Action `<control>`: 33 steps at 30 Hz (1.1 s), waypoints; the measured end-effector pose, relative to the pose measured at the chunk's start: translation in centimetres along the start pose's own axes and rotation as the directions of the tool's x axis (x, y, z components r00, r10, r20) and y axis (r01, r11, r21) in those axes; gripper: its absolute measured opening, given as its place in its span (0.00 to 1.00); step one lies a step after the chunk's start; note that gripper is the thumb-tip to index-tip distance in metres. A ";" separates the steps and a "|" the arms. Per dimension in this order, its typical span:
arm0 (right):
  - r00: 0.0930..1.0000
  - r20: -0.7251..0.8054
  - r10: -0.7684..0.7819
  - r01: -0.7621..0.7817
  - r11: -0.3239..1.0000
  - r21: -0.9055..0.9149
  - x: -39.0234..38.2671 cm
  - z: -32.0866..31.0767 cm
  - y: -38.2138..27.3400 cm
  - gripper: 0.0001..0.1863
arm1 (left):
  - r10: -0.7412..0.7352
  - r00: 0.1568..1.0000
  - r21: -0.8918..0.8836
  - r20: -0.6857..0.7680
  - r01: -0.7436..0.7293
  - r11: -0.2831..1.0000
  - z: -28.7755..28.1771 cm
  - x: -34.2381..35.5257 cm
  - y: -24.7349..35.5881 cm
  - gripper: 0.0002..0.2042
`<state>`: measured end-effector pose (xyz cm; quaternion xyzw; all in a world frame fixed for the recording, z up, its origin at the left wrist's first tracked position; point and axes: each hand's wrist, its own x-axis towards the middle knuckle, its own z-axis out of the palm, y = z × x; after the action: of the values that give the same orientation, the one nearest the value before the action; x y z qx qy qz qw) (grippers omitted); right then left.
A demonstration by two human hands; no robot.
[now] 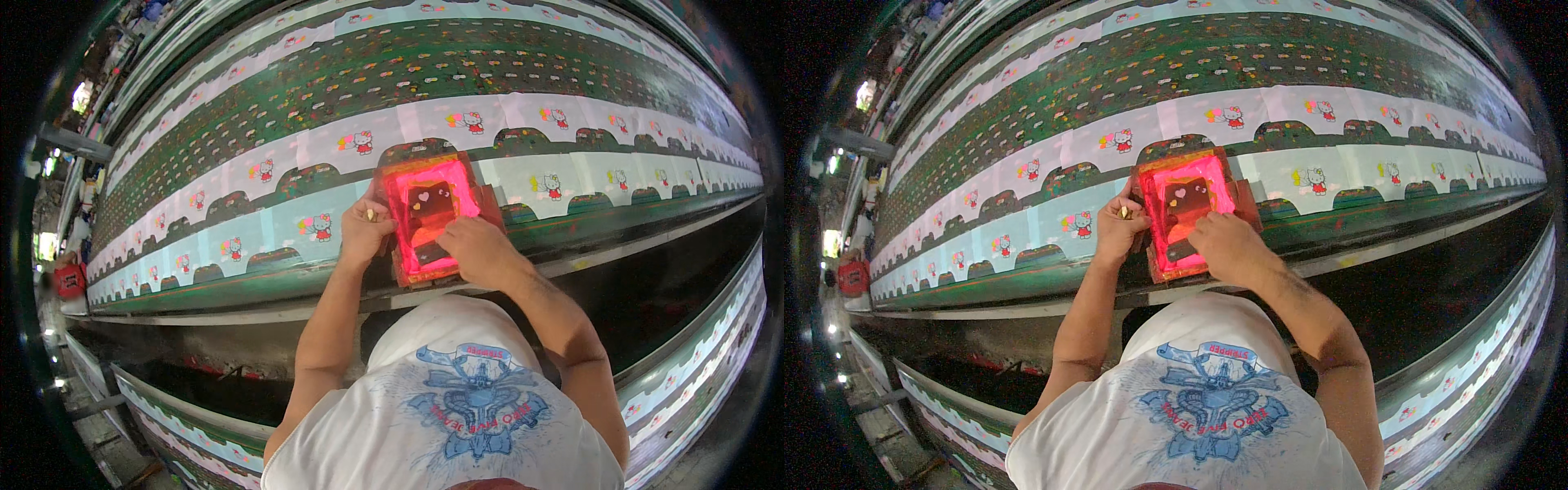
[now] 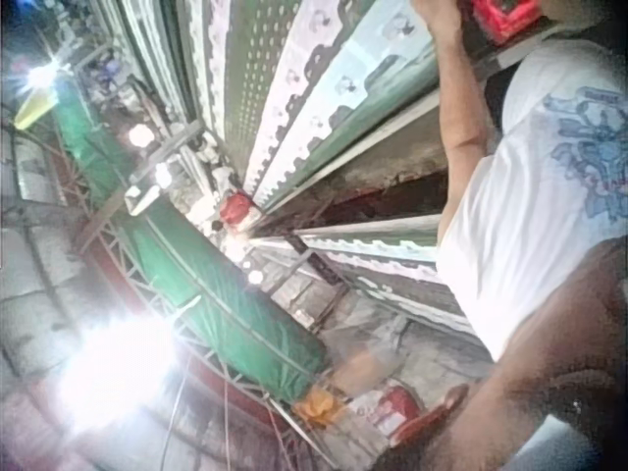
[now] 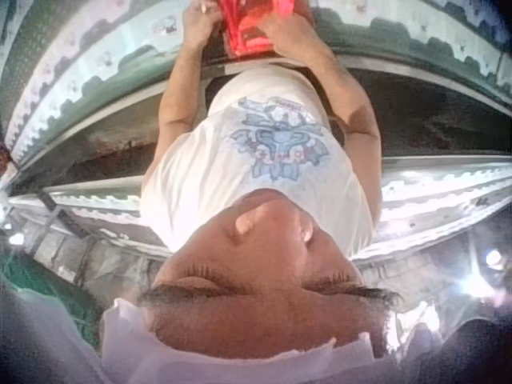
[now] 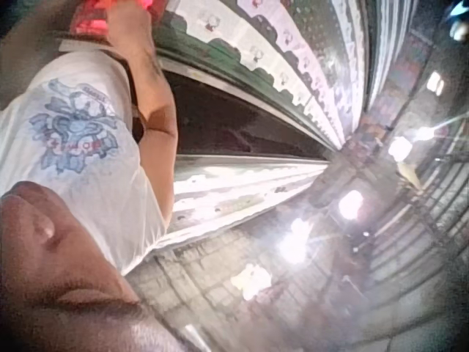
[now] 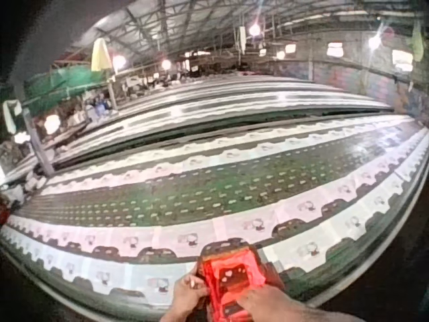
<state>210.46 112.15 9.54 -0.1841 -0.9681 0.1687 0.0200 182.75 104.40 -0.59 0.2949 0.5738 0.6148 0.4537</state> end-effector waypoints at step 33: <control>0.987 -0.116 0.109 -0.103 0.993 0.060 -1.2 2.5 -2.3 0.30 | 0.092 0.996 0.157 0.005 -0.091 0.983 0.4 -0.3 0.2 0.14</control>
<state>210.53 108.94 7.95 -0.2444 -0.9491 0.1843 0.0738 183.22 104.29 -0.24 0.3551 0.6069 0.5882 0.3996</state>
